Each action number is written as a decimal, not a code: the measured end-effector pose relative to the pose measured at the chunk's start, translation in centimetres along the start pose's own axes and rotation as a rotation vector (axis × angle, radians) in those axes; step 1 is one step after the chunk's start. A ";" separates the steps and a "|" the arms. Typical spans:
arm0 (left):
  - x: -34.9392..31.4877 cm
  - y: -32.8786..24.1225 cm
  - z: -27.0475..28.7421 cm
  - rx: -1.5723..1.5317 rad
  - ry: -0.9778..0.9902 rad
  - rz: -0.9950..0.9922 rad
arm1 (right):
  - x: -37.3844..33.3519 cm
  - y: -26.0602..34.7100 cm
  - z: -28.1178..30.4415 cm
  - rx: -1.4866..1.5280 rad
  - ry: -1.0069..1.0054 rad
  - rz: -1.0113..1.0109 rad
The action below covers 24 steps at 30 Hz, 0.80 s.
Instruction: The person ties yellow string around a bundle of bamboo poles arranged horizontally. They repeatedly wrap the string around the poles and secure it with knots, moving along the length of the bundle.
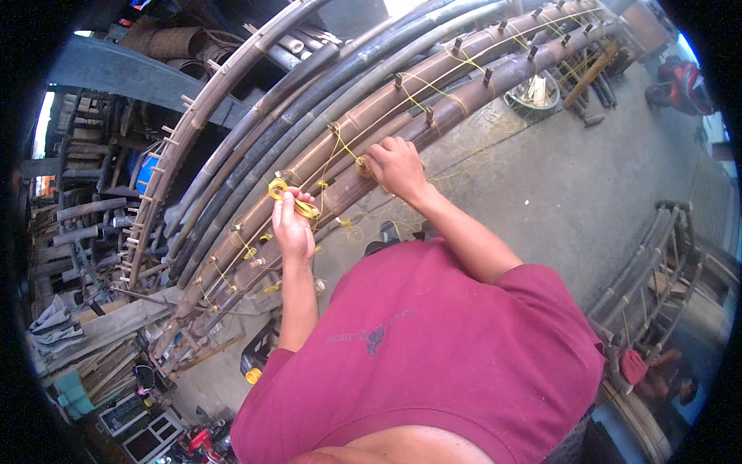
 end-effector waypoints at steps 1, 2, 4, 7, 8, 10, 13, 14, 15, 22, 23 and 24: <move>-0.1 0.3 -0.1 0.000 0.006 0.018 | 0.3 0.4 0.0 0.021 -0.001 0.032; -0.2 0.5 -0.2 -0.001 0.012 0.036 | 0.6 0.7 0.0 0.042 -0.001 0.065; -0.6 0.9 -0.5 0.007 0.001 0.055 | 1.0 1.2 0.1 0.059 -0.004 0.128; -0.7 1.5 -0.6 0.018 0.023 0.080 | 1.2 1.6 0.1 0.066 0.010 0.183; -0.8 1.4 -0.8 0.017 0.032 0.082 | 1.2 1.7 0.0 0.083 0.030 0.174; -0.9 1.5 -1.1 0.024 0.052 0.085 | 1.3 2.0 -0.2 0.115 0.089 0.160; -1.0 1.7 -1.2 0.042 0.076 0.091 | 1.0 2.7 -0.4 0.126 0.180 0.159; -1.0 1.9 -1.2 0.046 0.074 0.095 | 0.9 3.0 -0.2 0.107 0.191 0.169; -1.0 2.0 -1.2 0.050 0.072 0.099 | 0.7 3.1 -0.1 0.089 0.203 0.179; -1.1 3.4 -1.5 0.064 0.133 0.134 | 0.0 3.2 0.0 0.130 0.199 0.159; -1.1 3.6 -1.5 0.073 0.145 0.129 | 0.0 2.9 0.1 0.157 0.200 0.109; -1.1 3.7 -1.6 0.082 0.158 0.125 | 0.1 2.6 0.2 0.183 0.200 0.058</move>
Point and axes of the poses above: each hand's wrist, its own x-axis towards the middle knuckle, its own z-axis out of the back of the hand, y = z × x, the point moved 10 cm from there along x, towards the middle knuckle, and after that the axes turned 11 degrees about -y, right-handed, at the moved point
